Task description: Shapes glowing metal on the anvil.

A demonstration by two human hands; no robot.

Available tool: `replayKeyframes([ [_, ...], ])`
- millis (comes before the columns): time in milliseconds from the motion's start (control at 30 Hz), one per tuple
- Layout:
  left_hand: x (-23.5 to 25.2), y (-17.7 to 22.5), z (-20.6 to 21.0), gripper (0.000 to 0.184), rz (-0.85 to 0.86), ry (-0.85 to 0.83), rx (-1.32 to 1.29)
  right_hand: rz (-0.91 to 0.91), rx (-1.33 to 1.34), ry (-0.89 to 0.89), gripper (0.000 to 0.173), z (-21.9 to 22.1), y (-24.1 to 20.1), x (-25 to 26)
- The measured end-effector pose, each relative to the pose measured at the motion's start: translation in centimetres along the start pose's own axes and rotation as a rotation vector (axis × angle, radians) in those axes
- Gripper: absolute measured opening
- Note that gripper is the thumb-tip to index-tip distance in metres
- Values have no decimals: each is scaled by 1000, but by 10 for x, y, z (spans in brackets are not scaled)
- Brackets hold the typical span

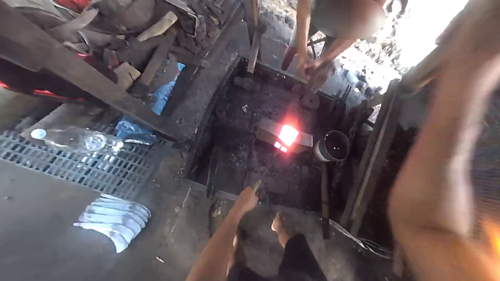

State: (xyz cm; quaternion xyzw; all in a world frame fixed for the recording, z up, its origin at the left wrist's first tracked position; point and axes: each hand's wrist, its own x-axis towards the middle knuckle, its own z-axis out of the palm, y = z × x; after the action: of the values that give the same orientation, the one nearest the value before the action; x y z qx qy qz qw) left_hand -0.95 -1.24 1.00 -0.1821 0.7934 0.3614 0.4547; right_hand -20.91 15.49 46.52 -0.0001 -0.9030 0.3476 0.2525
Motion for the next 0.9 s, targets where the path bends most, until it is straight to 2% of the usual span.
replayKeyframes([
  [33,2,1,0,36,-13,-12,-3,-15,85,7,40,47,60,-7],
  [67,6,1,1,38,-25,-27,1,60,116,-26,48,98,119,-35],
  [100,9,-1,3,39,-19,-28,5,200,105,-147,51,144,174,-81],
  [167,7,-2,5,42,-9,-20,-3,563,31,-575,48,207,249,-157],
  [200,1,0,3,43,-9,-29,-3,721,15,-768,46,219,261,-164],
  [233,-2,4,-5,43,-4,-29,6,817,27,-896,44,220,255,-151],
  [267,-3,11,-14,44,10,-23,-6,840,75,-934,37,209,237,-128],
  [333,-15,3,-3,41,29,-15,-30,812,156,-915,29,143,191,-109],
  [400,-5,0,-1,38,42,20,-30,671,206,-835,28,73,133,-79],
  [500,3,-6,1,39,51,40,-5,377,97,-644,39,-22,53,-38],
  [567,-1,-7,0,38,50,23,3,162,1,-508,43,-61,23,0],
  [600,-3,-5,-2,37,48,17,11,36,-20,-443,38,-69,19,26],
  [667,-7,3,-6,36,26,-2,28,-201,-13,-290,17,-61,30,78],
  [733,-8,6,-5,38,-6,-19,25,-292,-55,-126,22,-24,42,94],
  [800,-4,6,-1,40,-21,-20,-5,-219,-86,-27,30,37,64,49],
  [833,-1,6,1,41,-25,-21,-11,-84,-109,-60,48,75,93,6],
  [867,2,5,4,42,-29,-25,-7,73,-135,-146,57,118,135,-45],
  [900,3,4,7,42,-27,-24,-7,213,-151,-288,58,158,183,-98],
])
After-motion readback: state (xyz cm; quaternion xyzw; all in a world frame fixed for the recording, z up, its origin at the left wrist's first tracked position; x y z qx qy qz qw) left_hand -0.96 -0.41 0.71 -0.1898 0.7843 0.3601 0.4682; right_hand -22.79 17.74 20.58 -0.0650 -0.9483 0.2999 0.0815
